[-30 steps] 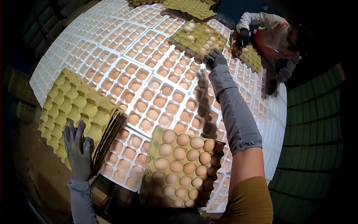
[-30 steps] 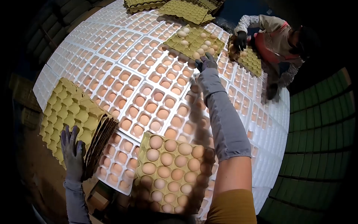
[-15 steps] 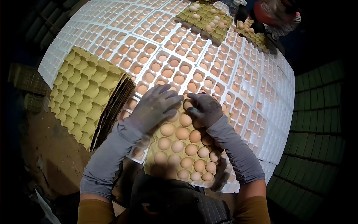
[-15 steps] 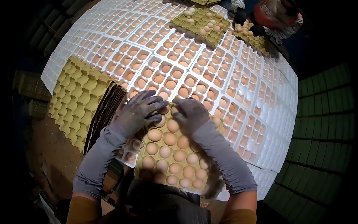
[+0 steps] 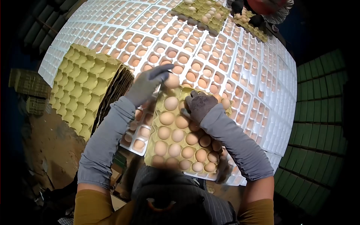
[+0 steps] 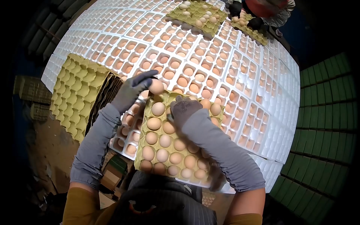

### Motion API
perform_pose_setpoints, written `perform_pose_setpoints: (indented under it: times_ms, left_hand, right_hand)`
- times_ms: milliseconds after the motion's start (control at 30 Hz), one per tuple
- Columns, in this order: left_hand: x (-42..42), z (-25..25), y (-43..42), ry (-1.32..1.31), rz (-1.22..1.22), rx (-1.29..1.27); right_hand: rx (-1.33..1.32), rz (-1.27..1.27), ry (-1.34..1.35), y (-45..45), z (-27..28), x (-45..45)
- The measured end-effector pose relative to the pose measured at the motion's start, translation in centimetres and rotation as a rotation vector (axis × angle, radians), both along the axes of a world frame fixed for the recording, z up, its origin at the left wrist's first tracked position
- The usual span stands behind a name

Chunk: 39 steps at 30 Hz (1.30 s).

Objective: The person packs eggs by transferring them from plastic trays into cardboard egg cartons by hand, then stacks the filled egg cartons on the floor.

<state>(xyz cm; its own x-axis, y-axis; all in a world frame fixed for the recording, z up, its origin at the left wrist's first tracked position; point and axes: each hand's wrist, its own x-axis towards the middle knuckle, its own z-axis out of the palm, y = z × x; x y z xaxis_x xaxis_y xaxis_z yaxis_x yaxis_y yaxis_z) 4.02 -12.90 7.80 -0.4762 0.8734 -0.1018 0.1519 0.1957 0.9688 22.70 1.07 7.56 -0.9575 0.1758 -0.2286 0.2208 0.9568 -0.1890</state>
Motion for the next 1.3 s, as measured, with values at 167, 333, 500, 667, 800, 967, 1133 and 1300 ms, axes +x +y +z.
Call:
perform_pose_setpoints:
  times_ms: [167, 333, 500, 667, 800, 967, 1133, 1300]
  left_hand:
    - [-1.8, -3.0, -1.0, -1.237, -0.099, 0.310]
    - [4.9, -0.9, -1.2, 0.743, -0.268, -0.371]
    - [3.6, 1.2, -3.1, -0.111, -0.096, -0.182]
    - [7.6, 3.3, -4.9, 0.976, -0.389, -0.519]
    - [8.6, 1.5, -4.0, 1.246, -0.361, -0.509]
    - [8.9, 3.7, -4.7, 0.792, -0.203, -0.407]
    - [19.6, 7.6, -0.9, 0.431, -0.342, -0.182]
    - [38.2, 4.5, 5.3, 0.574, -0.829, -0.046]
  right_hand:
    - [-0.023, -0.005, -0.057, 0.7, 2.5, -0.4]
    - [-1.465, -0.438, 0.201, 3.3, 3.8, 2.4]
    - [-0.045, 0.076, -0.069, -1.9, 3.4, 2.5]
    - [0.141, -0.031, 0.001, -3.9, -1.4, 2.5]
    - [-0.121, -0.044, 0.160, -3.1, 2.2, 6.2]
    - [-0.723, -0.320, 0.445, -5.3, 4.8, 18.0]
    - [-0.862, -0.721, 0.381, -7.1, 6.5, 32.0]
    - [-0.337, -0.886, 0.372, -7.6, 2.4, 49.5]
